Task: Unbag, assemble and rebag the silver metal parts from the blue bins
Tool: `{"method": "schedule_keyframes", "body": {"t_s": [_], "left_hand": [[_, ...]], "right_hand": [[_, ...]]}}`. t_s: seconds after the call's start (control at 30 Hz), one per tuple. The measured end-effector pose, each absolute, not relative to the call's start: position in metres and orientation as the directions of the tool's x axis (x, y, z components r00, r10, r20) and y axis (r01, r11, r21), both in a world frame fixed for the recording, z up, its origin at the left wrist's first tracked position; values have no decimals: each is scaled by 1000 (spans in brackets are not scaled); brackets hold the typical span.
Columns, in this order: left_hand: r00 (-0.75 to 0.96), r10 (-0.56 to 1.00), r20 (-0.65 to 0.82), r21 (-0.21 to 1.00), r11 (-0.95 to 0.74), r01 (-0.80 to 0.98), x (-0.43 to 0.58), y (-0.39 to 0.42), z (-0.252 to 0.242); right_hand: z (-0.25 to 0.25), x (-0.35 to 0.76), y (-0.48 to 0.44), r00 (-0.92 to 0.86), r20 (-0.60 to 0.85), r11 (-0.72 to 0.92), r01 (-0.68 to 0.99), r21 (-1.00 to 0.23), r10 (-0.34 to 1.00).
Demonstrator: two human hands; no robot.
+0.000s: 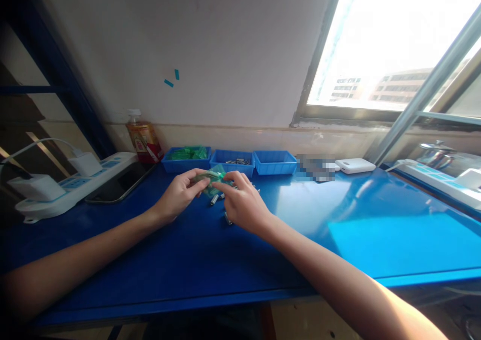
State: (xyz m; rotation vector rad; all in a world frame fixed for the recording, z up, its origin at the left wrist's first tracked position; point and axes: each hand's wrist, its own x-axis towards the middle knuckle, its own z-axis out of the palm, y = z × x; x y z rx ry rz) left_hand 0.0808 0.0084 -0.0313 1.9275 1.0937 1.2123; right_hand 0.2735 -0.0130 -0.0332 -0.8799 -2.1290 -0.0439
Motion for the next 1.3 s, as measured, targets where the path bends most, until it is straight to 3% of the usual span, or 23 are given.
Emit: {"method": "schedule_keyframes", "body": {"t_s": [0.1,0.17,0.23,0.3,0.4,0.47,0.53,0.63,0.7,0.77,0.87,0.93,1.1,1.3], "left_hand": [[321,666,674,488,-727,482,74,7,-32],[485,513,709,266,-830,490,71,5,-32],[600,449,663,184,-874,450,71,3,-31],[620,498,607,258,-861,439,73,1,-28],[487,712,505,567,-700,435,77,1,-25],[380,828,412,734,-549,399,80,1,-23],[334,876,347,787,-466,405,79,4,-20],[297,860,414,655,-508,560,65,21,-2],[240,773,587,403,-536,742,47,44,19],[264,705,658,174,-484,858,24,75,42],[285,756,589,6,-357,934,-7,122,67],[311,843,439,-103,-296,950,-19,146,71],[344,924,165,-231,-303,925,-15,174,49],[263,963,-59,-173,-269,947,0,202,33]], "right_hand": [[-27,270,-15,-336,525,615,549,-566,782],[-22,271,-15,-321,361,476,447,-757,876],[-20,273,-13,-275,328,417,396,-818,904],[-22,275,-11,-209,472,512,457,-727,857],[-30,278,-9,-308,682,696,589,-410,663],[-35,279,-9,-427,703,756,607,-244,569],[-38,278,-10,-494,693,781,604,-161,525],[-39,276,-12,-534,688,800,589,-115,492],[-38,275,-12,-545,673,797,593,-111,500],[-36,276,-11,-545,655,783,610,-117,523],[-35,279,-8,-545,634,768,627,-127,549],[-34,281,-6,-544,623,762,634,-134,563],[-37,284,-1,-527,596,729,668,-149,606],[-35,290,5,-514,578,701,697,-150,634]]}}
